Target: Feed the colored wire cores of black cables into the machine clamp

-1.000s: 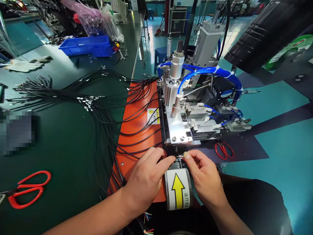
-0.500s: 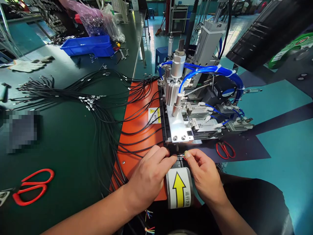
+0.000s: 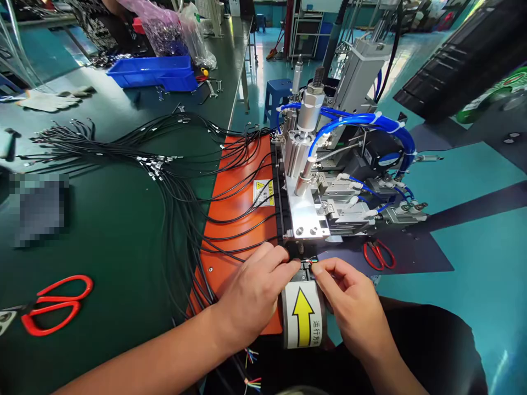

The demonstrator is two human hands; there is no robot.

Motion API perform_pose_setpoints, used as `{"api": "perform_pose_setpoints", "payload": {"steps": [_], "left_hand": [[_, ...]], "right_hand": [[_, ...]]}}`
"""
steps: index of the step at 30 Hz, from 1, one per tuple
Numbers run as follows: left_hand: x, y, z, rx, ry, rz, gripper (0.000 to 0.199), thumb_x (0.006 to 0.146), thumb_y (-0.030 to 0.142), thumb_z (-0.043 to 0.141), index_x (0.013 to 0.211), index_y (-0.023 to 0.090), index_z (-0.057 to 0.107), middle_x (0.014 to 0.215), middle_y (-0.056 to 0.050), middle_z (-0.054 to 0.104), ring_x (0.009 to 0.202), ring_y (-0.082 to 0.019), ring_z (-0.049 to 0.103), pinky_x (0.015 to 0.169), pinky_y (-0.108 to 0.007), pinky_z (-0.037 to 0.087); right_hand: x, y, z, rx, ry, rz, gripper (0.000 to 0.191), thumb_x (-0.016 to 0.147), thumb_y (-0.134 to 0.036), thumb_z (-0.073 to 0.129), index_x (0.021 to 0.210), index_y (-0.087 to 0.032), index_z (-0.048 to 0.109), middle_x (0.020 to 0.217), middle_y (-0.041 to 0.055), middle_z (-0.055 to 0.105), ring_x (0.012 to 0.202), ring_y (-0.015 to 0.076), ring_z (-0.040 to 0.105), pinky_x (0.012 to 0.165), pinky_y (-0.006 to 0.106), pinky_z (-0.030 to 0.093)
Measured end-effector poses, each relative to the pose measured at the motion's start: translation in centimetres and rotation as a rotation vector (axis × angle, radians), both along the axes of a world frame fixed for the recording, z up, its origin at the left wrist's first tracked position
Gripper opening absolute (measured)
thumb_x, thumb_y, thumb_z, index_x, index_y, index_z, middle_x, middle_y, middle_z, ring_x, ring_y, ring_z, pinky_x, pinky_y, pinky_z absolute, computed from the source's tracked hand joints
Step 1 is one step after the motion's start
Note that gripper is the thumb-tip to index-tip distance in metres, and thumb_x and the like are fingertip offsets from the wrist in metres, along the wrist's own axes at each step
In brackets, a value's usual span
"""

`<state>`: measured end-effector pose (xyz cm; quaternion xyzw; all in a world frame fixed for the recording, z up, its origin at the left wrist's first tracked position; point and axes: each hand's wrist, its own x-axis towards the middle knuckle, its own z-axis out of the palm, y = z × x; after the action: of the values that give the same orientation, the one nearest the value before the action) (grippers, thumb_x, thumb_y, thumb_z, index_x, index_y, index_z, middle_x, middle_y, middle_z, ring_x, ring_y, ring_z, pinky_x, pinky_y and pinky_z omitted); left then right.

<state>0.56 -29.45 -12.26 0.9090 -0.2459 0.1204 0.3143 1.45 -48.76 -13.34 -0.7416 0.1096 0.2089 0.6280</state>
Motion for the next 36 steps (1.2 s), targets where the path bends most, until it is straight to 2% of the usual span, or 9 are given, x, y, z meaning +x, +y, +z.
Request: {"api": "perform_pose_setpoints", "payload": {"steps": [3,7,16,20,22,24,29,31,36], "left_hand": [[-0.1,-0.1,0.0,0.005,-0.003,0.003,0.024,0.093,0.009,0.053,0.113,0.011,0.068,0.095,-0.009,0.059,0.087,-0.019,0.050,0.075,-0.035,0.050],[-0.1,0.0,0.0,0.009,0.003,0.014,0.024,0.094,0.009,0.053,0.113,0.011,0.068,0.095,-0.009,0.059,0.087,-0.019,0.050,0.075,-0.034,0.050],[-0.2,-0.1,0.0,0.026,0.026,0.017,0.025,0.096,0.012,0.050,0.112,0.012,0.069,0.095,-0.010,0.057,0.088,-0.020,0.050,0.075,-0.035,0.050],[-0.2,-0.1,-0.1,0.021,0.025,0.017,0.028,0.097,0.012,0.045,0.112,0.012,0.069,0.095,-0.010,0.057,0.088,-0.020,0.050,0.075,-0.035,0.050],[-0.3,-0.1,-0.1,0.019,0.020,0.021,0.028,0.097,0.011,0.045,0.112,0.012,0.069,0.095,-0.010,0.057,0.089,-0.020,0.050,0.076,-0.035,0.051],[-0.3,-0.1,-0.2,0.022,0.024,0.031,0.028,0.097,0.011,0.045,0.112,0.012,0.069,0.097,-0.010,0.057,0.090,-0.020,0.051,0.077,-0.035,0.051],[-0.5,0.0,-0.1,0.038,0.015,0.050,0.027,0.098,0.014,0.047,0.114,0.014,0.068,0.100,-0.010,0.058,0.094,-0.021,0.051,0.080,-0.036,0.049],[-0.6,0.1,0.0,0.048,-0.018,0.061,0.025,0.097,0.013,0.047,0.113,0.013,0.067,0.098,-0.009,0.059,0.093,-0.021,0.050,0.080,-0.037,0.046],[-0.6,0.1,0.3,0.066,-0.011,0.117,0.016,0.095,0.013,0.052,0.096,0.012,0.068,0.081,-0.005,0.055,0.082,-0.019,0.047,0.074,-0.036,0.038]], "right_hand": [[0.2,0.1,0.3,-0.185,-0.129,0.047,0.038,0.090,-0.055,0.059,0.089,-0.017,0.065,0.077,0.0028,0.060,0.067,0.0130,0.050,0.058,0.022,0.041],[0.4,-0.1,0.4,-0.269,-0.221,0.110,0.035,0.093,-0.052,0.055,0.087,-0.019,0.063,0.075,0.0013,0.059,0.066,0.0130,0.049,0.058,0.022,0.041],[0.8,-0.6,-0.1,-0.255,-0.205,0.134,0.037,0.094,-0.055,0.053,0.090,-0.020,0.062,0.079,0.0014,0.059,0.070,0.0142,0.051,0.060,0.023,0.043],[1.2,-0.9,-0.4,-0.265,-0.240,0.073,0.038,0.089,-0.057,0.060,0.098,-0.020,0.063,0.077,0.0005,0.053,0.067,0.0129,0.049,0.059,0.023,0.042],[1.4,-0.7,-0.2,-0.243,-0.266,0.067,0.038,0.088,-0.056,0.062,0.101,-0.021,0.063,0.082,0.0010,0.056,0.071,0.0133,0.052,0.062,0.023,0.044],[1.5,-0.4,0.1,-0.244,-0.286,0.080,0.035,0.090,-0.055,0.060,0.098,-0.021,0.063,0.086,0.0015,0.060,0.072,0.0130,0.054,0.064,0.022,0.044],[1.4,0.3,0.4,-0.319,-0.275,0.056,0.035,0.091,-0.056,0.058,0.090,-0.021,0.064,0.079,-0.0011,0.061,0.063,0.0108,0.050,0.057,0.021,0.041],[1.4,0.4,0.4,-0.319,-0.248,0.051,0.037,0.091,-0.057,0.056,0.091,-0.021,0.064,0.077,-0.0014,0.061,0.063,0.0109,0.050,0.057,0.022,0.040],[1.5,0.7,0.1,-0.310,-0.235,0.066,0.039,0.093,-0.056,0.052,0.087,-0.019,0.061,0.073,-0.0013,0.056,0.060,0.0106,0.045,0.055,0.023,0.037]]}}
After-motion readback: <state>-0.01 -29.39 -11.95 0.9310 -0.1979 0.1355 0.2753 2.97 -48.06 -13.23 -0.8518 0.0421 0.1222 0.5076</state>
